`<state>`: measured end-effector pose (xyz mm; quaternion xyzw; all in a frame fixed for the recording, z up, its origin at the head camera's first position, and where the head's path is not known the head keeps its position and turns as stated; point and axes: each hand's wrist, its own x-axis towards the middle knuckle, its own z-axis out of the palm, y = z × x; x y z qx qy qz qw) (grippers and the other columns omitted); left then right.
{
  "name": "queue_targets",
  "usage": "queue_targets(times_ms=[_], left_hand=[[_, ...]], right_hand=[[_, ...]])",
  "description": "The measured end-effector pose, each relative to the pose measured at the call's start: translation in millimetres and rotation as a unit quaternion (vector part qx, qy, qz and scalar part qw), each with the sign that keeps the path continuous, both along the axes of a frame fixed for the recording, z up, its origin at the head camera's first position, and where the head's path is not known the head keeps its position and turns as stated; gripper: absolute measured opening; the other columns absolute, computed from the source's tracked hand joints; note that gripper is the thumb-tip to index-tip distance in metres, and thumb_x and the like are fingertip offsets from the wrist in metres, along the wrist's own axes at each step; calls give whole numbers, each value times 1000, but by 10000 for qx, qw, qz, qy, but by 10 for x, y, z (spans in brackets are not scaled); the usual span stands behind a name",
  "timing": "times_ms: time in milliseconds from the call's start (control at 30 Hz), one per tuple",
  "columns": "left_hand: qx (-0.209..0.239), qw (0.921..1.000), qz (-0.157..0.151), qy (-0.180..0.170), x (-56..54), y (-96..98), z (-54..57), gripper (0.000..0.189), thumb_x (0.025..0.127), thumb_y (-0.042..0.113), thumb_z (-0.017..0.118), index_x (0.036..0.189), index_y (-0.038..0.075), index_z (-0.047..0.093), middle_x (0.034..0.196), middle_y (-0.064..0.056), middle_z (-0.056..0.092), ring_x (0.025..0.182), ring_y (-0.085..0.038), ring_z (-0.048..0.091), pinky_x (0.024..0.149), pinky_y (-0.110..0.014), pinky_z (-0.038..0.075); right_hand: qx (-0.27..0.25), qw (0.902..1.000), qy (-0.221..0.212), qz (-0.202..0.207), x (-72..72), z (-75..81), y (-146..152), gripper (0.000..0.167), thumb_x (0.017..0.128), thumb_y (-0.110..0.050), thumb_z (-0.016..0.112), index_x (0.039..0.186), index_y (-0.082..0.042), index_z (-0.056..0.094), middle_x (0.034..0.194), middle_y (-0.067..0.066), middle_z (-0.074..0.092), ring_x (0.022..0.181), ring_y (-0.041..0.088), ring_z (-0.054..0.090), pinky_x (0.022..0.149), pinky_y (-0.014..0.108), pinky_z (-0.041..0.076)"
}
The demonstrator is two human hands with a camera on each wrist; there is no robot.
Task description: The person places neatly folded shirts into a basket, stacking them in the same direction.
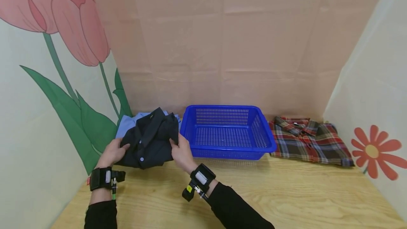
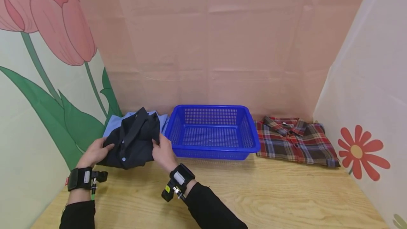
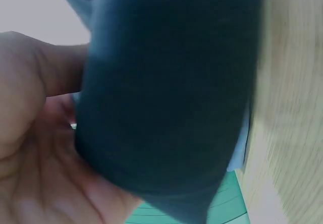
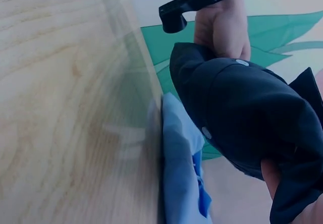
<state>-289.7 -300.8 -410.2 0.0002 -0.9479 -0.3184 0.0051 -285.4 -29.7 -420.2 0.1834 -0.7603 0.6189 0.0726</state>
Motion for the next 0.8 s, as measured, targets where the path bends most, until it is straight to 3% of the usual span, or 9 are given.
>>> queue_targets(times_ms=[133, 200, 300, 400, 467, 567, 633, 800], left_hand=[[117, 9999, 6, -25, -23, 15, 1, 59, 106, 20, 38, 150, -13, 17, 151, -39, 23, 139, -54, 24, 112, -63, 24], [330, 9994, -61, 2, -38, 30, -6, 60, 106, 22, 35, 152, -11, 12, 154, -37, 18, 142, -54, 18, 114, -63, 20], [568, 9981, -123, 201, -53, 65, -23, 54, 108, 25, 30, 150, -6, 19, 152, -34, 26, 140, -50, 25, 111, -62, 26], [516, 9964, -100, 659, -62, 109, -27, 48, 108, 29, 25, 140, -6, 31, 141, -33, 39, 133, -49, 37, 103, -60, 34], [342, 9940, -25, 1034, -67, 150, -28, 43, 109, 30, 24, 127, -6, 38, 122, -32, 49, 116, -46, 49, 91, -56, 40], [99, 9879, 72, 1547, -89, 223, -38, 35, 109, 27, 27, 112, -4, 41, 101, -27, 52, 94, -41, 54, 77, -51, 41], [66, 9839, 129, 1780, -110, 275, -49, 33, 109, 26, 29, 110, -4, 43, 98, -27, 54, 88, -40, 54, 74, -49, 41], [267, 9743, 312, 2214, -148, 408, -52, 35, 108, 27, 35, 112, -5, 48, 105, -30, 58, 92, -45, 58, 76, -51, 42]], right_hand=[[-37, 10000, 35, 13, -33, 47, 52, 27, 104, -13, 45, 124, -5, 60, 134, 13, 60, 124, 27, 57, 104, 45, 46], [-64, 10000, 67, -31, -62, 58, 78, 27, 104, -13, 45, 125, -5, 60, 135, 13, 60, 125, 26, 56, 105, 46, 44], [-184, 9998, -10, -74, -96, 79, 121, 27, 104, -12, 45, 126, -6, 59, 136, 12, 59, 126, 26, 54, 107, 47, 42], [-385, 9991, -178, -64, -122, 111, 170, 29, 104, -12, 44, 129, -7, 57, 139, 11, 56, 129, 26, 50, 110, 48, 38], [-511, 9984, -247, -75, -148, 128, 206, 29, 104, -13, 45, 129, -7, 57, 139, 10, 55, 130, 25, 49, 111, 47, 37], [-638, 9975, -268, -145, -195, 140, 268, 27, 103, -12, 44, 126, -5, 57, 138, 11, 55, 129, 27, 49, 111, 47, 36], [-689, 9969, -296, -254, -225, 142, 315, 26, 103, -11, 45, 125, -4, 58, 137, 13, 56, 128, 28, 49, 110, 47, 37], [-1022, 9917, -675, -403, -288, 159, 439, 31, 102, -17, 51, 130, -6, 56, 132, 14, 60, 121, 28, 57, 106, 45, 43]])
